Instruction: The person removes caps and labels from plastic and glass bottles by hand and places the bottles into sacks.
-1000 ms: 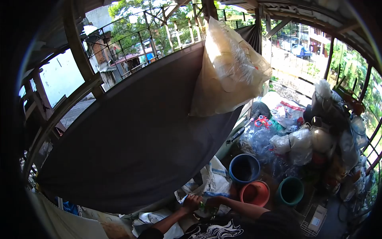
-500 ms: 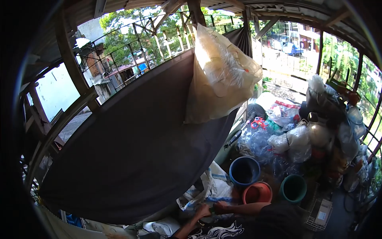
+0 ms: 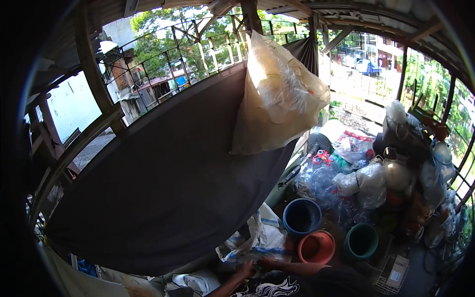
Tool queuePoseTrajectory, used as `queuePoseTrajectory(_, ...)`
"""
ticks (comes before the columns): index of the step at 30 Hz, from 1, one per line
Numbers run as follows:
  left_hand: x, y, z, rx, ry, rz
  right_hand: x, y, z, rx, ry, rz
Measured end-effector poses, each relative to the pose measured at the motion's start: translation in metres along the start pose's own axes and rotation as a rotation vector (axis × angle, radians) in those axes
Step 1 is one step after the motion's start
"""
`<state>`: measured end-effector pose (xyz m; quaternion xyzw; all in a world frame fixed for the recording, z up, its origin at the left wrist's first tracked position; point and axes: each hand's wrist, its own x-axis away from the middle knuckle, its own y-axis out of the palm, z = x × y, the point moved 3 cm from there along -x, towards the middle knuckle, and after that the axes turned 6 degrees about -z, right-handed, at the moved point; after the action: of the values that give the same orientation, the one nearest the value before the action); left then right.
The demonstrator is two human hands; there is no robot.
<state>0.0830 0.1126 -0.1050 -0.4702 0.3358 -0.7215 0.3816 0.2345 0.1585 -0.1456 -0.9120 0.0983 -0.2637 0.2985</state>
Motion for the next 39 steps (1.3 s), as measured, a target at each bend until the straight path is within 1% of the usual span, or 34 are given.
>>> queuePoseTrajectory(1, -0.001, 0.001, -0.003, 0.006, -0.004, 0.007, 0.003, -0.005, -0.003, -0.046, 0.006, -0.062)
queuePoseTrajectory(3, 0.010, -0.011, 0.005, -0.279, 0.444, 0.683, 0.008, -0.013, -0.007, -0.134, 0.017, -0.163)
queuePoseTrajectory(4, 0.008, -0.010, 0.001, -0.272, 0.433, 0.688, 0.010, -0.016, -0.008, -0.169, 0.014, -0.202)
queuePoseTrajectory(6, 0.006, -0.014, -0.002, -0.262, 0.502, 0.695, 0.014, -0.018, -0.010, -0.232, 0.011, -0.268)
queuePoseTrajectory(7, 0.008, -0.017, -0.003, -0.257, 0.492, 0.702, 0.015, -0.020, -0.011, -0.257, 0.010, -0.291)
queuePoseTrajectory(9, 0.004, -0.017, -0.004, -0.138, 0.346, 0.347, 0.017, -0.021, -0.012, -0.289, 0.009, -0.317)
queuePoseTrajectory(10, 0.004, -0.021, 0.001, -0.129, 0.339, 0.357, 0.019, -0.020, -0.012, -0.301, 0.007, -0.325)
queuePoseTrajectory(12, 0.003, -0.026, 0.007, -0.226, 0.202, 0.125, 0.024, -0.022, -0.019, -0.291, 0.018, -0.321)
queuePoseTrajectory(13, 0.003, -0.028, 0.010, -0.220, 0.196, 0.131, 0.025, -0.021, -0.020, -0.273, 0.026, -0.316)
queuePoseTrajectory(15, 0.003, -0.025, 0.016, -0.155, 0.197, 0.044, 0.028, -0.019, -0.022, -0.221, 0.058, -0.283)
queuePoseTrajectory(16, 0.004, -0.024, 0.020, -0.150, 0.195, 0.048, 0.031, -0.017, -0.024, -0.177, 0.082, -0.262)
queuePoseTrajectory(18, 0.002, -0.011, 0.023, -0.164, 0.204, -0.050, 0.034, -0.016, -0.031, -0.075, 0.139, -0.213)
queuePoseTrajectory(21, -0.005, -0.003, 0.024, -0.149, 0.176, -0.100, 0.039, -0.016, -0.042, 0.068, 0.247, -0.133)
queuePoseTrajectory(25, -0.007, 0.002, 0.025, -0.077, 0.133, -0.090, 0.041, -0.011, -0.034, 0.090, 0.304, 0.005)
queuePoseTrajectory(26, -0.007, 0.005, 0.025, -0.011, 0.157, -0.119, 0.041, -0.007, -0.029, 0.077, 0.322, 0.085)
queuePoseTrajectory(27, -0.010, 0.007, 0.025, 0.054, 0.183, -0.145, 0.045, -0.008, -0.032, 0.075, 0.321, 0.084)
queuePoseTrajectory(28, -0.016, 0.016, 0.020, 0.053, 0.182, -0.147, 0.051, -0.011, -0.036, 0.059, 0.323, 0.109)
queuePoseTrajectory(30, -0.016, 0.028, 0.016, 0.232, 0.207, -0.192, 0.054, -0.010, -0.041, 0.033, 0.324, 0.134)
queuePoseTrajectory(31, -0.015, 0.028, 0.016, 0.234, 0.205, -0.196, 0.053, -0.008, -0.040, 0.049, 0.307, 0.145)
queuePoseTrajectory(33, -0.014, 0.031, 0.014, 0.294, 0.172, -0.276, 0.049, -0.001, -0.032, 0.061, 0.288, 0.150)
queuePoseTrajectory(35, -0.016, 0.038, 0.007, 0.379, 0.123, -0.402, 0.040, 0.011, -0.017, 0.105, 0.125, 0.301)
queuePoseTrajectory(36, -0.016, 0.044, 0.001, 0.425, 0.100, -0.462, 0.038, 0.018, -0.015, 0.096, 0.125, 0.295)
queuePoseTrajectory(38, -0.015, 0.051, -0.011, 0.504, 0.060, -0.558, 0.036, 0.020, -0.016, 0.162, 0.037, 0.414)
queuePoseTrajectory(39, -0.015, 0.055, -0.015, 0.543, 0.047, -0.586, 0.036, 0.019, -0.016, 0.167, 0.037, 0.404)
